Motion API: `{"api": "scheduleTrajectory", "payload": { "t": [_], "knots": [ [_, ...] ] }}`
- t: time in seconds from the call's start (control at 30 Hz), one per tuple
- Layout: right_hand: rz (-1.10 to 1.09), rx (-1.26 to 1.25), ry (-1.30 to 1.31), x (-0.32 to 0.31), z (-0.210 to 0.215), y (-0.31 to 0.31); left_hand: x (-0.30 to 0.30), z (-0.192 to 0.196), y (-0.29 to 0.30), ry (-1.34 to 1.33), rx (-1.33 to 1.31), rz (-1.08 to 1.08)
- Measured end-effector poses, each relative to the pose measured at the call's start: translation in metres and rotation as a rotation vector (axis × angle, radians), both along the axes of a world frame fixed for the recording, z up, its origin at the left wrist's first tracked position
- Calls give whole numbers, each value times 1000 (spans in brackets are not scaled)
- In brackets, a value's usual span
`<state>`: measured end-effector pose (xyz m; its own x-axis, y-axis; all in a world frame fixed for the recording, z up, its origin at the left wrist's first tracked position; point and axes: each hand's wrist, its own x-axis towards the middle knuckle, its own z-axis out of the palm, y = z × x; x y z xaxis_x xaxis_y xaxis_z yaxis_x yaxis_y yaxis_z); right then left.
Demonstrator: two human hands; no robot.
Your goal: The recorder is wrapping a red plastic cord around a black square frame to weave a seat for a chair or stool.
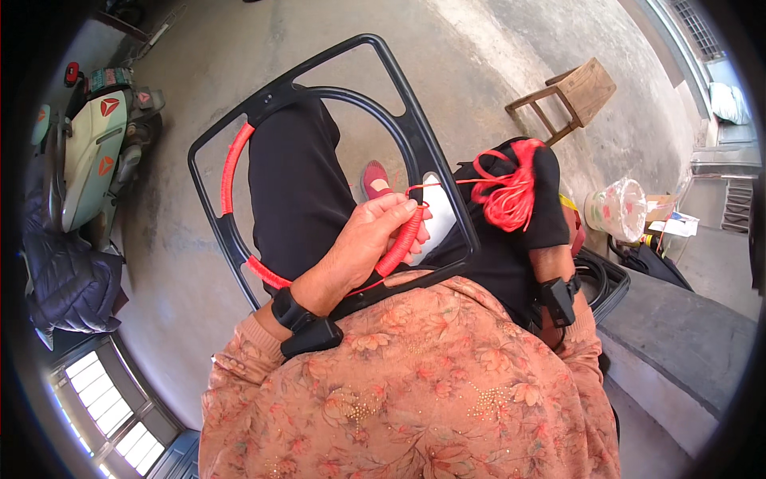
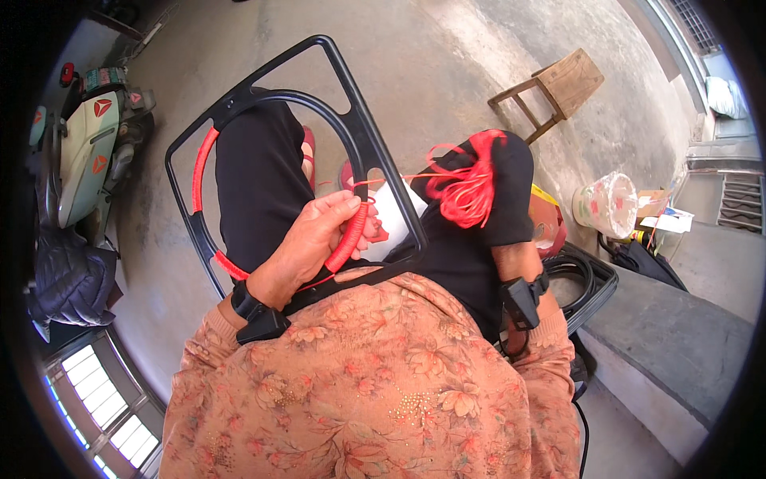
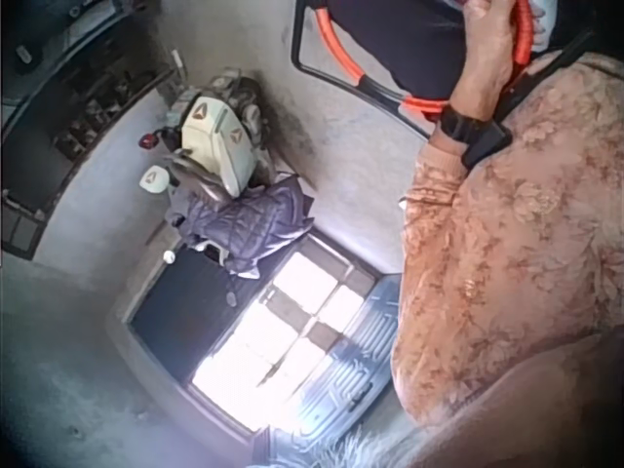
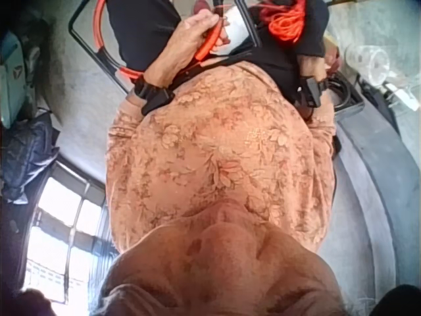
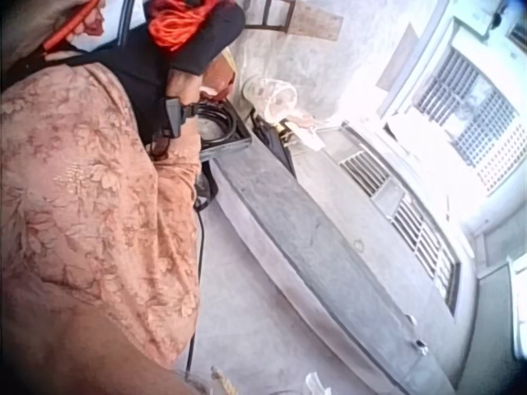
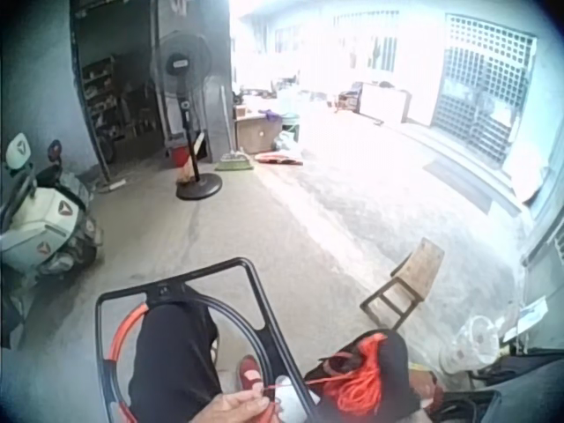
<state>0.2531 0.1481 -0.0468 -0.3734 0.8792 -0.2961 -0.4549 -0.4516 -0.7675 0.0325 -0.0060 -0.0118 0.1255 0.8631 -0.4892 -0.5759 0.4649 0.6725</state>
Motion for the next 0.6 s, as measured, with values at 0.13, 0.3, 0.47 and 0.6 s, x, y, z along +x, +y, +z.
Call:
{"api": "scheduleTrajectory", "payload": {
  "t": [0.13,0.3,0.47,0.6],
  "knots": [
    [-160,-54,-146,24,30,2,0,-2,-6,50,-32,-10],
    [208,-139,-20,74,13,3,-1,-1,-11,71,-23,-51],
    [356,-172,-412,84,14,-15,3,-7,-10,44,13,50],
    [180,-229,-355,52,35,-17,2,-5,-5,-21,-18,122]
  ]
}}
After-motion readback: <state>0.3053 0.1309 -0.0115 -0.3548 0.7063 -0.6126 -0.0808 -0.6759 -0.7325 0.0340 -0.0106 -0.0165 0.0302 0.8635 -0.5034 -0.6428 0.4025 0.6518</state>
